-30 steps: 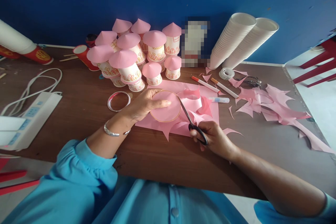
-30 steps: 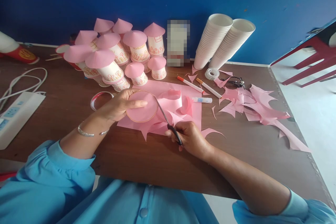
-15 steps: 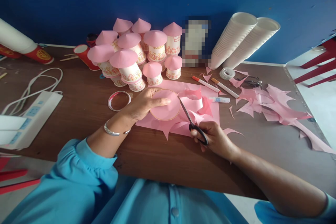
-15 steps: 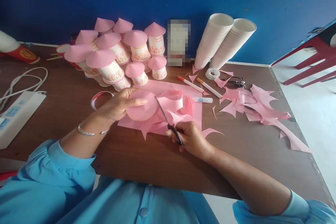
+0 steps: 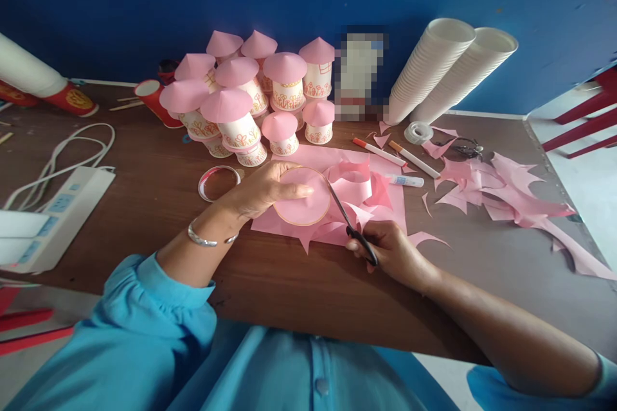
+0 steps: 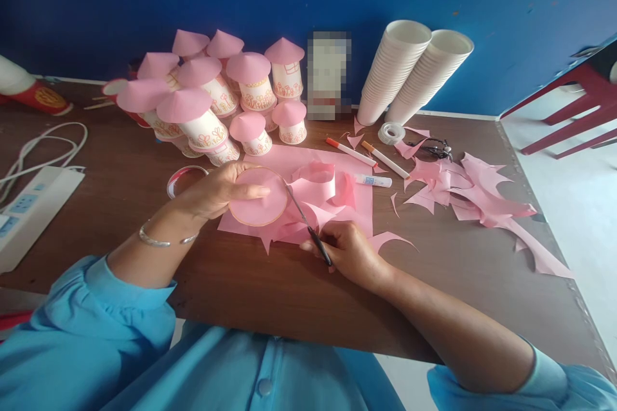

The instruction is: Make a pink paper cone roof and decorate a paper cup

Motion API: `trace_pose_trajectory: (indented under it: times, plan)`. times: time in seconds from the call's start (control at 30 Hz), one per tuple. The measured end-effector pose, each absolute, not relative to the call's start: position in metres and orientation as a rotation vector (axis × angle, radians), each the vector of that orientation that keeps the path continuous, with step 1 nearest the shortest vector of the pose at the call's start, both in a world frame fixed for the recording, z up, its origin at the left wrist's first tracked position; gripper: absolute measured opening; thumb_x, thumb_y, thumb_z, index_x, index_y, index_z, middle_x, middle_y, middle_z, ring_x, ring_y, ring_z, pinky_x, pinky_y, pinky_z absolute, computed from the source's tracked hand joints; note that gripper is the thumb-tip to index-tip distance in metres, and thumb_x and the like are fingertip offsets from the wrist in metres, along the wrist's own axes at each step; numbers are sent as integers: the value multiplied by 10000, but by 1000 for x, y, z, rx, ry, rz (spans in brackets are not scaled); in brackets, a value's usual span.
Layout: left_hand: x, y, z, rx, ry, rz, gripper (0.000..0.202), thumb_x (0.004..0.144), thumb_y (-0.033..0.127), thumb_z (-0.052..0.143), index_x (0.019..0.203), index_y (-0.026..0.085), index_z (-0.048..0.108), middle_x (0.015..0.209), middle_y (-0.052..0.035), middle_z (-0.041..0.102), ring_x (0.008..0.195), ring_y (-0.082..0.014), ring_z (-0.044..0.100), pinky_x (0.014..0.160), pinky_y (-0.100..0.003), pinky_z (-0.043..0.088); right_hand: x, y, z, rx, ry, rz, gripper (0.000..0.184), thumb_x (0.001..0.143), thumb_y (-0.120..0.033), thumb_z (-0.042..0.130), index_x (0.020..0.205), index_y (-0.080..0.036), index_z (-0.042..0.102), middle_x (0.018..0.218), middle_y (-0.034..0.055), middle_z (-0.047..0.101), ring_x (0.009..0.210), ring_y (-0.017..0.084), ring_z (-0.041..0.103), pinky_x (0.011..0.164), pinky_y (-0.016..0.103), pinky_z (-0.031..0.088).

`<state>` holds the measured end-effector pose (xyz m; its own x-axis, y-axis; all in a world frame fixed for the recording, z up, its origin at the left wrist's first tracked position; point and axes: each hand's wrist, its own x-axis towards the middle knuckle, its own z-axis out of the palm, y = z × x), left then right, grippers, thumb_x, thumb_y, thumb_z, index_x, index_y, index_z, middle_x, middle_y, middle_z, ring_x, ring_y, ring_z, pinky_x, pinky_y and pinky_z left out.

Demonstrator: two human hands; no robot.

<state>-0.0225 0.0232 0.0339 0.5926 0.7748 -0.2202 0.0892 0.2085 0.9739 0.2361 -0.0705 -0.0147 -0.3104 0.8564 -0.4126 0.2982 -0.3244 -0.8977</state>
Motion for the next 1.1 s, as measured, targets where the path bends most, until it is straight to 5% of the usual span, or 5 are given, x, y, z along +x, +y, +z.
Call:
trace_pose_trajectory:
  times: [0.63, 1.1]
  plan:
    - [-25, 24, 32, 1295, 855, 480, 281, 757, 407, 827, 860, 151, 776, 836, -46, 737, 796, -197, 630, 724, -299, 497, 235, -72, -15, -1461, -1513, 1634, 691, 708, -815, 785, 552, -212, 484, 523, -26, 524, 412, 113, 546, 388, 224, 385]
    - [-27, 24, 33, 1317, 835, 480, 300, 785, 385, 818, 969, 149, 802, 957, -66, 785, 854, -196, 661, 739, -282, 531, 236, -71, -12, -1467, -1513, 1637, 675, 704, -802, 798, 563, -195, 537, 534, -12, 565, 396, 106, 543, 386, 221, 375]
